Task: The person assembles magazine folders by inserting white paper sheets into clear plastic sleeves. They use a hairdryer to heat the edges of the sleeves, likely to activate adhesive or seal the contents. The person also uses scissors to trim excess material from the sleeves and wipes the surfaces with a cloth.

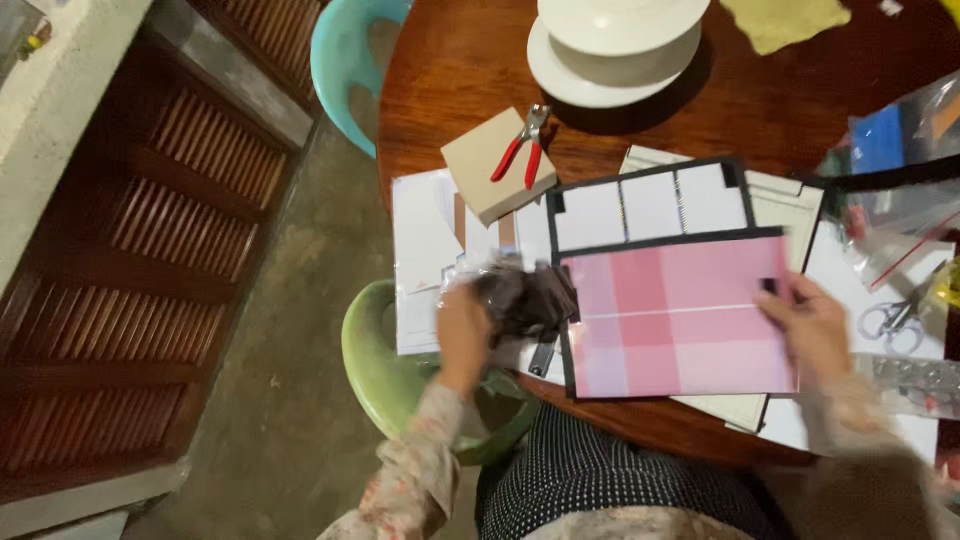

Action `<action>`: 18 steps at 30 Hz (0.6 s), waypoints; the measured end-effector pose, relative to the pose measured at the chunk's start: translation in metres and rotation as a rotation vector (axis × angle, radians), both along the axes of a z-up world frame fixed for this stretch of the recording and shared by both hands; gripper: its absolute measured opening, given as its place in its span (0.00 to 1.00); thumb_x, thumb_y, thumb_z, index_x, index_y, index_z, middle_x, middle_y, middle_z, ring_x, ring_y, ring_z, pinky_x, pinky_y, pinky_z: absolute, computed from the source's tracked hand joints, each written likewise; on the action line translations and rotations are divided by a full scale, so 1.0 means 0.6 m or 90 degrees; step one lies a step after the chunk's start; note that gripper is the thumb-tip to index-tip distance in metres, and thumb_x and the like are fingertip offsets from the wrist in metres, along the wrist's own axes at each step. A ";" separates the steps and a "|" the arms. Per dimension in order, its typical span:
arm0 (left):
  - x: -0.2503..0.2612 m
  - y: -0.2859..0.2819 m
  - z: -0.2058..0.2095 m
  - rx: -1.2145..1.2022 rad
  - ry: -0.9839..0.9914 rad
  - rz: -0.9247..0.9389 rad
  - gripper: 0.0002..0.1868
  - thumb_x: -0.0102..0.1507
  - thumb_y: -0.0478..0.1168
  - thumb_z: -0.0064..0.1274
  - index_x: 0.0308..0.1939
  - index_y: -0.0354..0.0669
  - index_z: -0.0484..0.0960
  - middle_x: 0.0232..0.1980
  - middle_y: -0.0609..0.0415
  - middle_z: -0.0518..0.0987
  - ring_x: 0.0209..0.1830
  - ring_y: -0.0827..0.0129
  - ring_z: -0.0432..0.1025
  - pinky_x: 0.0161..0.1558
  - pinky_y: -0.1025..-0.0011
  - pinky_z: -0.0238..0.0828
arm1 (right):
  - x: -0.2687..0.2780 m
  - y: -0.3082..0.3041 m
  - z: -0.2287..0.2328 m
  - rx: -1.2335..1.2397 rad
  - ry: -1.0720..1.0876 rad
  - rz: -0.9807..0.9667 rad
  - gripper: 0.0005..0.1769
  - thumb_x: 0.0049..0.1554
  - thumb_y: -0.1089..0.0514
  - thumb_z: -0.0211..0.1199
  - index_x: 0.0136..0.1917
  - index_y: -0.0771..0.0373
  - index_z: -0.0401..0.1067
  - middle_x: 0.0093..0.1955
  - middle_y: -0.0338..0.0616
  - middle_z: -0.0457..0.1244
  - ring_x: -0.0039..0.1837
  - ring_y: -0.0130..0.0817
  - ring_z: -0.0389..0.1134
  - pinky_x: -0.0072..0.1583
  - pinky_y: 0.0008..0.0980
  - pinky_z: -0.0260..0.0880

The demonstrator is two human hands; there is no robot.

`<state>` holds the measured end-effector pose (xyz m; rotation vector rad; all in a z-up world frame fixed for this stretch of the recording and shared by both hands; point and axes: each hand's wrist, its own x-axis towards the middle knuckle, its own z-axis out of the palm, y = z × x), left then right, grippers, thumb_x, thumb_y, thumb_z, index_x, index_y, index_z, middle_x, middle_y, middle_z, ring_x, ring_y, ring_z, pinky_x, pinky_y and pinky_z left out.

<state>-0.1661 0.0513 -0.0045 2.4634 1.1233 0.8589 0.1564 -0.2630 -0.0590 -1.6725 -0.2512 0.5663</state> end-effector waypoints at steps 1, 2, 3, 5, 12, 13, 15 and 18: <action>-0.008 0.033 0.000 0.013 -0.044 -0.003 0.14 0.64 0.34 0.45 0.54 0.38 0.77 0.48 0.38 0.77 0.50 0.41 0.70 0.53 0.50 0.65 | 0.019 -0.029 -0.003 0.075 0.075 -0.021 0.28 0.58 0.64 0.65 0.72 0.65 0.71 0.65 0.50 0.64 0.61 0.33 0.67 0.66 0.30 0.69; -0.012 0.064 0.002 0.025 -0.089 -0.006 0.17 0.63 0.33 0.44 0.55 0.36 0.77 0.48 0.37 0.77 0.51 0.40 0.70 0.54 0.50 0.66 | 0.038 -0.074 -0.005 0.018 0.095 0.022 0.26 0.57 0.65 0.65 0.69 0.66 0.70 0.64 0.54 0.64 0.61 0.37 0.68 0.64 0.33 0.71; -0.003 0.091 0.005 -0.070 -0.163 0.004 0.16 0.66 0.34 0.41 0.54 0.36 0.78 0.48 0.40 0.79 0.51 0.46 0.73 0.54 0.54 0.69 | 0.051 -0.128 -0.006 -0.041 0.114 0.066 0.24 0.56 0.66 0.64 0.66 0.67 0.70 0.63 0.59 0.64 0.60 0.40 0.70 0.62 0.36 0.72; 0.006 0.132 0.014 -0.344 -0.428 -0.013 0.16 0.70 0.37 0.37 0.54 0.35 0.78 0.49 0.45 0.80 0.49 0.56 0.76 0.53 0.60 0.73 | 0.061 -0.215 -0.024 -0.005 -0.348 0.383 0.16 0.55 0.60 0.61 0.58 0.58 0.76 0.71 0.50 0.62 0.65 0.34 0.70 0.62 0.33 0.77; -0.060 0.224 0.133 -0.526 -0.682 -0.033 0.11 0.72 0.36 0.35 0.52 0.35 0.72 0.47 0.48 0.78 0.44 0.61 0.76 0.48 0.60 0.78 | -0.032 -0.307 0.007 0.225 -0.075 0.368 0.19 0.53 0.57 0.73 0.48 0.58 0.63 0.57 0.50 0.58 0.73 0.50 0.56 0.82 0.56 0.44; -0.054 0.226 0.135 -0.433 -0.577 0.016 0.12 0.70 0.35 0.35 0.52 0.35 0.72 0.48 0.48 0.78 0.45 0.60 0.76 0.49 0.58 0.77 | -0.035 -0.311 0.015 0.189 -0.088 0.375 0.19 0.51 0.55 0.71 0.48 0.57 0.62 0.58 0.51 0.58 0.75 0.51 0.56 0.81 0.56 0.44; -0.036 0.224 0.124 -0.201 -0.289 0.104 0.19 0.60 0.32 0.39 0.54 0.33 0.72 0.50 0.44 0.77 0.49 0.54 0.72 0.53 0.53 0.71 | -0.032 -0.324 0.011 0.164 -0.054 0.423 0.21 0.48 0.55 0.72 0.49 0.58 0.62 0.60 0.54 0.57 0.79 0.56 0.53 0.79 0.60 0.45; 0.020 0.151 0.055 0.023 0.093 0.110 0.32 0.49 0.31 0.50 0.60 0.36 0.73 0.55 0.39 0.75 0.60 0.45 0.66 0.62 0.47 0.59 | -0.011 -0.360 -0.020 0.185 0.025 0.498 0.28 0.44 0.58 0.78 0.50 0.60 0.63 0.62 0.58 0.54 0.79 0.61 0.49 0.78 0.66 0.43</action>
